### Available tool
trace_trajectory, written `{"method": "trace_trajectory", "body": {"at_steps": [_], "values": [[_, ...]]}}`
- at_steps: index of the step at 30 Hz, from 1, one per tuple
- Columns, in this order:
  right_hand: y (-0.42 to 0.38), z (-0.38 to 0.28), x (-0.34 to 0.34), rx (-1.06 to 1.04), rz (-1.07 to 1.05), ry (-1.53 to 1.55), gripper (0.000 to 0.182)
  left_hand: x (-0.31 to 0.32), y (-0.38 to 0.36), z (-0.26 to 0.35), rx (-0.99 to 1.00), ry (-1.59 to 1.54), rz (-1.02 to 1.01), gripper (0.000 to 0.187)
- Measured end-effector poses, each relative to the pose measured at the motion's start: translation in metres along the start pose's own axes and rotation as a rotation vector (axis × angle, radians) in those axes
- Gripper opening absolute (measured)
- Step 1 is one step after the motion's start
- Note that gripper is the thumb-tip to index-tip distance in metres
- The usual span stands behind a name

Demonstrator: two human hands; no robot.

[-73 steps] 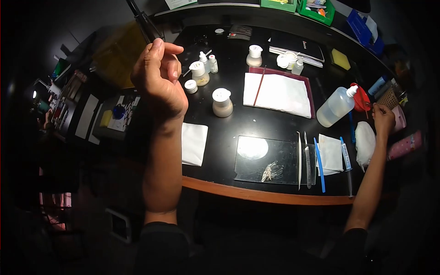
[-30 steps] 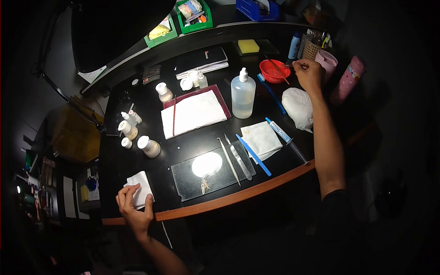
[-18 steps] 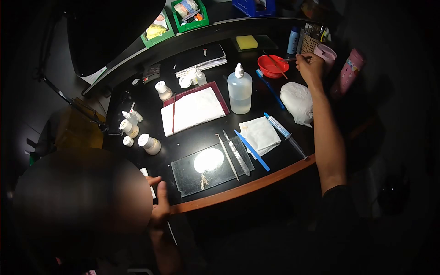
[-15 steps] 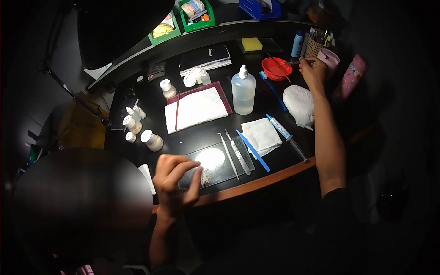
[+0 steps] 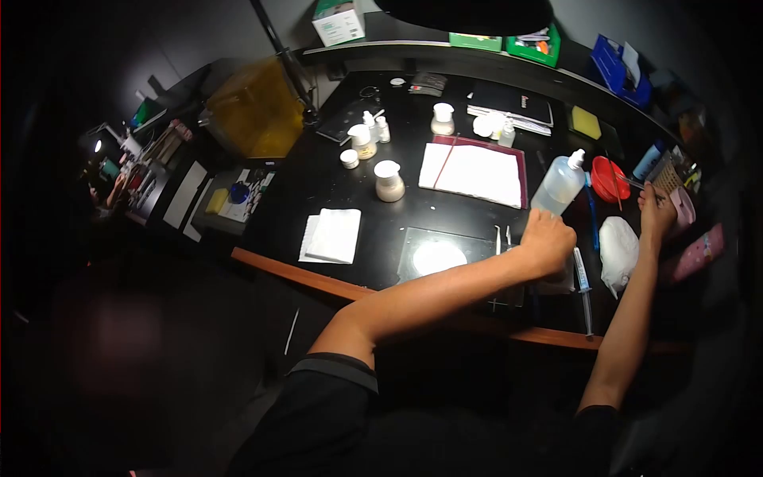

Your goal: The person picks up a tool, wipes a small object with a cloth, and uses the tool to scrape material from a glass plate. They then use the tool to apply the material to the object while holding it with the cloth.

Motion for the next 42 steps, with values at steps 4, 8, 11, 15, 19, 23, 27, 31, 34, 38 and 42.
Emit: {"method": "trace_trajectory", "body": {"at_steps": [4,8,11,15,19,23,27,31,34,38,42], "values": [[-0.01,-0.017,-0.005,-0.094,0.007,-0.022,0.019,-0.004,0.004,-0.006,0.002,-0.053,-0.098,0.027],[-0.024,-0.034,-0.002,-0.113,0.063,-0.076,0.016,-0.028,0.003,-0.008,0.069,-0.193,0.043,0.029],[-0.024,-0.033,-0.002,-0.112,0.1,-0.159,0.016,-0.038,0.009,-0.014,0.045,-0.308,0.133,0.031],[-0.031,-0.048,-0.005,-0.111,0.132,-0.212,0.016,-0.047,0.011,-0.023,-0.133,-0.512,0.079,0.026],[-0.034,-0.053,-0.006,-0.103,0.146,-0.218,0.016,-0.049,0.012,-0.033,-0.28,-0.617,0.086,0.025],[-0.034,-0.051,-0.005,-0.126,0.15,-0.233,0.016,-0.048,0.012,-0.043,-0.464,-0.727,0.048,0.023],[-0.034,-0.05,-0.005,-0.108,0.138,-0.205,0.016,-0.031,0.009,-0.057,-0.542,-0.921,-0.025,0.024],[-0.033,-0.049,-0.006,-0.128,0.145,-0.209,0.016,-0.033,0.001,-0.065,-0.704,-1.207,-0.112,0.021],[-0.034,-0.047,-0.004,-0.109,0.139,-0.202,0.017,-0.041,-0.009,-0.072,-0.797,-1.373,-0.125,0.018],[-0.026,-0.033,0.001,-0.145,0.087,-0.081,0.016,-0.078,-0.034,-0.079,-0.858,-1.516,-0.11,0.017],[-0.02,-0.025,-0.002,-0.126,0.025,-0.059,0.018,-0.146,-0.104,-0.108,-0.826,-1.462,0.04,0.013]]}}
Point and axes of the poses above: each hand's wrist, its own y-axis towards the middle knuckle, its own x-axis out of the palm, z = x × y, the point moved 6 cm from there along y, towards the middle knuckle, and after that the axes turned 12 degrees about z, right-handed, at the moved point
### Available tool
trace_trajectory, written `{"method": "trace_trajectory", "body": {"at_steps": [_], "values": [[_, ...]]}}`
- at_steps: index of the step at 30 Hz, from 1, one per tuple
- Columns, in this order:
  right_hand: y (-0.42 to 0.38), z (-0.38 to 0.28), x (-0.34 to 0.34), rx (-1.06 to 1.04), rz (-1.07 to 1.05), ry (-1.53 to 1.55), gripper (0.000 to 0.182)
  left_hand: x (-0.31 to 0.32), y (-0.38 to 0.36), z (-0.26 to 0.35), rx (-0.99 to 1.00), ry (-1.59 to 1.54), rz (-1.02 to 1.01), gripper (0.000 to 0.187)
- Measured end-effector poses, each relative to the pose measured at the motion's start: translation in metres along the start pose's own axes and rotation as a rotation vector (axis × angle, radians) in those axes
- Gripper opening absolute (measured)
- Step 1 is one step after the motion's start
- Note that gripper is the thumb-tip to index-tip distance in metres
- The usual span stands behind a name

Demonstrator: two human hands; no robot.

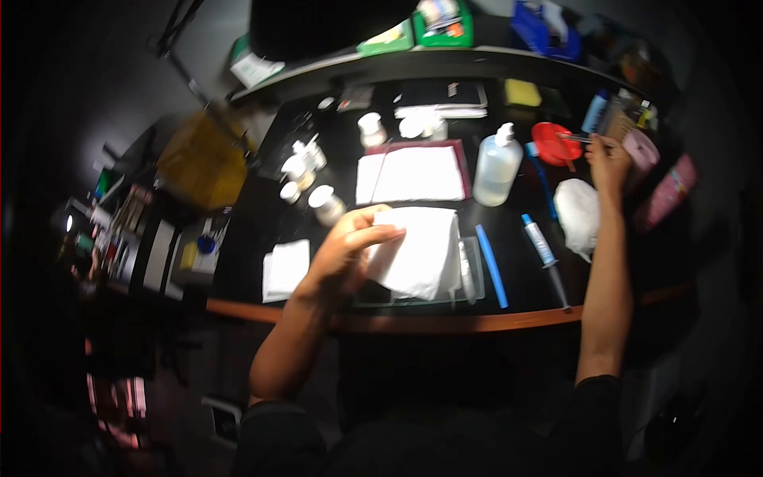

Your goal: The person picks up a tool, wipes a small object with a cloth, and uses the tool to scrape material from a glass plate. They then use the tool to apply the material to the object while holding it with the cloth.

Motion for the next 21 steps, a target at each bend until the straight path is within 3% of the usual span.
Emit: {"method": "trace_trajectory", "body": {"at_steps": [1,4,7,9,11,13,15,18,19,21], "values": [[0.006,0.011,0.001,0.0,-0.02,0.014,0.019,-0.029,-0.021,0.007,0.088,0.056,0.018,0.013],[0.035,0.054,0.001,0.041,-0.035,0.009,0.025,-0.121,-0.114,0.008,0.063,-0.064,0.281,0.015],[0.087,0.119,-0.004,0.118,-0.032,0.02,0.026,-0.251,-0.207,-0.04,0.095,-0.052,0.526,0.014],[0.101,0.126,-0.008,0.139,-0.076,0.016,0.03,-0.317,-0.267,-0.086,0.009,-0.01,0.668,0.022],[0.103,0.129,-0.009,0.183,-0.068,0.019,0.032,-0.41,-0.342,-0.166,-0.327,0.268,1.11,0.031],[0.104,0.129,-0.013,0.223,-0.045,0.032,0.034,-0.425,-0.411,-0.186,-0.675,1.841,1.505,0.029],[0.105,0.127,-0.016,0.264,-0.025,0.054,0.036,-0.462,-0.465,-0.238,-0.857,1.349,1.644,0.027],[0.101,0.121,-0.023,0.272,-0.003,0.07,0.034,-0.487,-0.479,-0.277,-0.821,1.341,1.663,0.031],[0.102,0.12,-0.026,0.251,0.001,0.07,0.031,-0.476,-0.47,-0.271,-0.63,1.161,1.803,0.026],[0.094,0.12,-0.021,0.215,0.008,0.079,0.025,-0.459,-0.433,-0.25,-0.487,1.152,1.728,0.019]]}}
Point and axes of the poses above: each hand's wrist, its own y-axis towards the middle knuckle, its own x-axis out of the palm, z = x × y, the point moved 6 cm from there along y, towards the middle knuckle, and after that the axes turned 12 degrees about z, right-handed, at the moved point
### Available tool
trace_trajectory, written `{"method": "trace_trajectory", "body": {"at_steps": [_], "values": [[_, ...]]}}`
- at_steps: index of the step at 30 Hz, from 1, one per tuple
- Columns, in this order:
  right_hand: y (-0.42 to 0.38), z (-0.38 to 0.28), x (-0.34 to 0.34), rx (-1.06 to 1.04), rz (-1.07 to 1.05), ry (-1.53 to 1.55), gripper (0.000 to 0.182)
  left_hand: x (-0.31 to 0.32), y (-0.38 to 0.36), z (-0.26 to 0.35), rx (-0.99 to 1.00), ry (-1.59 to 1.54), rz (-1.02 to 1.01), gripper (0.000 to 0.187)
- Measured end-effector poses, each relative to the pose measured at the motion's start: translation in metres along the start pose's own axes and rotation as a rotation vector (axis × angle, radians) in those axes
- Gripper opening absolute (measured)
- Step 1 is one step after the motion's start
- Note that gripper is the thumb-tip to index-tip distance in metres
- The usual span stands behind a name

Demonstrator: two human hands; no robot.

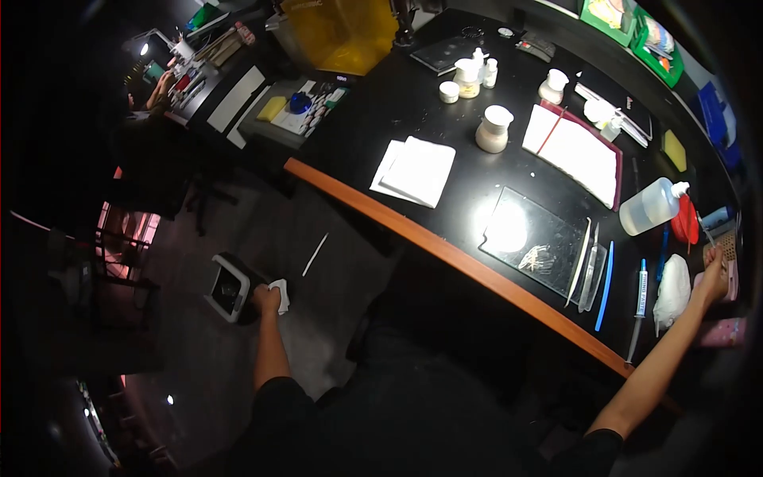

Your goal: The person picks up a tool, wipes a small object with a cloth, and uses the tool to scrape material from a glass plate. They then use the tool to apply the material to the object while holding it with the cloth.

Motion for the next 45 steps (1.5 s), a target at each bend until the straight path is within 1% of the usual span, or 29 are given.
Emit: {"method": "trace_trajectory", "body": {"at_steps": [2,3,4,5,6,7,8,9,10,12,13,14,16,17,18,19,20,21,23,24,25,28,29,31,34,39,42,43,45], "values": [[-0.015,-0.009,0.001,0.046,0.046,0.039,0.019,-0.003,-0.004,0.053,0.008,-0.406,-0.119,0.016],[-0.012,-0.005,-0.003,0.073,0.057,0.074,0.018,-0.013,-0.011,0.086,-0.113,-0.655,-0.299,0.012],[-0.008,-0.002,-0.011,0.096,0.072,0.107,0.018,-0.039,-0.021,0.132,0.01,-0.851,-0.388,0.01],[-0.012,-0.009,-0.016,0.084,0.117,0.175,0.016,-0.059,-0.03,0.174,0.017,-1.0,-0.555,0.009],[-0.021,-0.025,-0.016,0.103,0.187,0.263,0.016,-0.089,-0.049,0.222,-0.041,-1.148,-0.685,0.007],[-0.022,-0.033,-0.018,0.122,0.147,0.353,0.016,-0.114,-0.06,0.255,0.034,-1.193,-0.829,0.004],[-0.022,-0.043,-0.021,0.135,0.107,0.446,0.016,-0.143,-0.075,0.291,0.153,-1.219,-0.922,0.004],[-0.035,-0.065,-0.02,0.134,0.021,0.522,0.017,-0.167,-0.09,0.323,0.214,-1.272,-0.936,0.004],[-0.066,-0.098,-0.014,0.187,0.011,0.662,0.017,-0.187,-0.108,0.354,0.278,-1.326,-0.95,0.005],[-0.078,-0.11,-0.015,0.217,0.06,0.838,0.017,-0.213,-0.138,0.408,0.359,-1.419,-0.981,0.007],[-0.089,-0.12,-0.012,0.219,0.002,0.869,0.015,-0.221,-0.155,0.434,0.375,-1.41,-1.025,0.009],[-0.104,-0.135,-0.006,0.219,-0.057,0.898,0.012,-0.226,-0.164,0.453,0.409,-1.261,-1.095,0.011],[-0.149,-0.177,0.005,0.277,0.179,0.936,0.006,-0.213,-0.196,0.503,0.512,-1.351,-1.159,0.013],[-0.161,-0.183,0.013,0.216,-0.054,0.906,0.003,-0.219,-0.211,0.524,0.56,-1.406,-1.202,0.012],[-0.166,-0.196,0.01,0.198,-0.021,0.916,0.003,-0.222,-0.226,0.537,0.589,-1.451,-1.239,0.01],[-0.192,-0.205,0.025,0.243,-0.151,0.865,0.003,-0.215,-0.244,0.553,0.569,-1.49,-1.258,0.01],[-0.209,-0.208,0.034,0.309,-0.146,0.829,0.005,-0.194,-0.255,0.573,0.686,-1.473,-1.307,0.014],[-0.233,-0.226,0.043,0.219,-0.272,0.776,0.008,-0.181,-0.268,0.591,0.681,-1.45,-1.371,0.015],[-0.27,-0.237,0.06,0.24,-0.399,0.747,0.009,-0.154,-0.292,0.623,0.644,-1.462,-1.489,0.017],[-0.283,-0.235,0.067,0.211,-0.463,0.7,0.01,-0.143,-0.303,0.634,0.604,-1.495,-1.545,0.02],[-0.294,-0.233,0.072,0.221,-0.553,0.65,0.012,-0.145,-0.316,0.637,0.501,-1.469,-1.611,0.017],[-0.317,-0.235,0.079,0.174,-0.59,0.495,0.014,-0.165,-0.341,0.633,0.308,-1.415,-1.872,0.022],[-0.319,-0.234,0.082,0.144,-0.593,0.485,0.015,-0.161,-0.342,0.631,0.291,-1.388,-1.897,0.027],[-0.325,-0.231,0.088,0.089,-0.614,0.459,0.016,-0.152,-0.342,0.627,0.27,-1.351,-1.895,0.025],[-0.33,-0.225,0.092,0.119,-0.687,0.395,0.016,-0.144,-0.338,0.619,0.266,-1.321,-1.899,0.025],[-0.336,-0.219,0.097,0.057,-0.717,0.328,0.013,-0.145,-0.33,0.621,0.261,-1.354,-1.961,0.025],[-0.337,-0.218,0.097,0.056,-0.708,0.294,0.014,-0.144,-0.328,0.619,0.178,-1.315,-1.954,0.025],[-0.337,-0.221,0.097,0.044,-0.701,0.278,0.014,-0.143,-0.328,0.617,0.164,-1.319,-1.924,0.031],[-0.338,-0.222,0.098,0.021,-0.683,0.267,0.015,-0.139,-0.331,0.62,0.076,-1.395,-2.031,0.049]]}}
Point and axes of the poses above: each hand's wrist, its own y-axis towards the middle knuckle, its own x-axis out of the palm, z = x × y, the point moved 6 cm from there along y, towards the middle knuckle, and after that the axes turned 12 degrees about z, right-handed, at the moved point
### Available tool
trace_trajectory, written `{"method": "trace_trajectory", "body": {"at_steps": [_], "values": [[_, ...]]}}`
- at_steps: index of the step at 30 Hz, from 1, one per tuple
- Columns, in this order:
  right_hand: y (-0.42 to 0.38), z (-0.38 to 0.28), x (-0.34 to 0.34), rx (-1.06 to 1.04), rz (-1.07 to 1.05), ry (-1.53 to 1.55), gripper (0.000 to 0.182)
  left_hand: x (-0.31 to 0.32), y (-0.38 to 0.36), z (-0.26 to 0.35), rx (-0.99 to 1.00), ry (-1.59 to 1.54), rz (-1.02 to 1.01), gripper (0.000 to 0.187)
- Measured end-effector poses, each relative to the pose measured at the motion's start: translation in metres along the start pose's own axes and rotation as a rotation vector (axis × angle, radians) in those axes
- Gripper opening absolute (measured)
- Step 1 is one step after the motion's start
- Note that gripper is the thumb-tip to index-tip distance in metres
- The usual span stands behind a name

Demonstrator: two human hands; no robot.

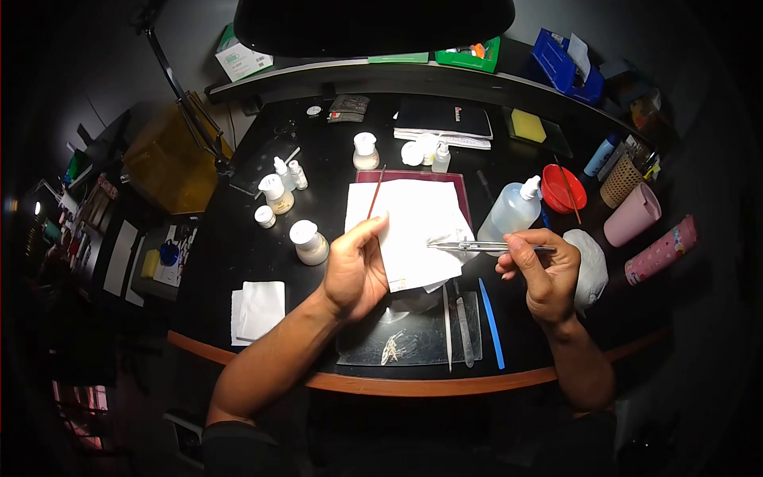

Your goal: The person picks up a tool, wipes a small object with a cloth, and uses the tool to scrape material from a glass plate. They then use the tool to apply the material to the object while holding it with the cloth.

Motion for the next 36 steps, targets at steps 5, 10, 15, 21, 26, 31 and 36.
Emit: {"method": "trace_trajectory", "body": {"at_steps": [5,10,15,21,26,31,36], "values": [[-0.001,-0.001,-0.001,-0.007,-0.007,-0.011,0.013,0.005,0.001,-0.003,-0.109,-0.15,-0.086,0.065],[0.0,0.0,-0.002,-0.028,-0.013,-0.031,0.014,0.001,-0.002,-0.005,-0.055,0.104,0.075,0.046],[-0.004,0.0,0.002,-0.055,-0.022,-0.022,0.012,-0.001,-0.001,-0.006,0.105,0.45,0.086,0.034],[-0.011,-0.015,0.012,-0.301,-0.081,-0.136,0.007,-0.002,-0.007,0.005,0.313,0.631,0.181,0.026],[-0.013,-0.017,0.01,-0.335,-0.021,-0.139,0.009,-0.01,-0.003,0.002,0.336,0.418,0.237,0.027],[-0.007,-0.015,0.001,-0.163,0.035,-0.025,0.011,-0.011,-0.004,0.01,0.342,0.322,0.264,0.024],[-0.007,-0.012,0.001,-0.128,0.031,0.0,0.012,-0.011,-0.004,0.008,0.353,0.362,0.194,0.027]]}}
Point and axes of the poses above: each hand's wrist, its own y-axis towards the middle knuckle, its own x-axis out of the palm, z = x × y, the point moved 6 cm from there along y, towards the middle knuckle, and after that the axes turned 12 degrees about z, right-handed, at the moved point
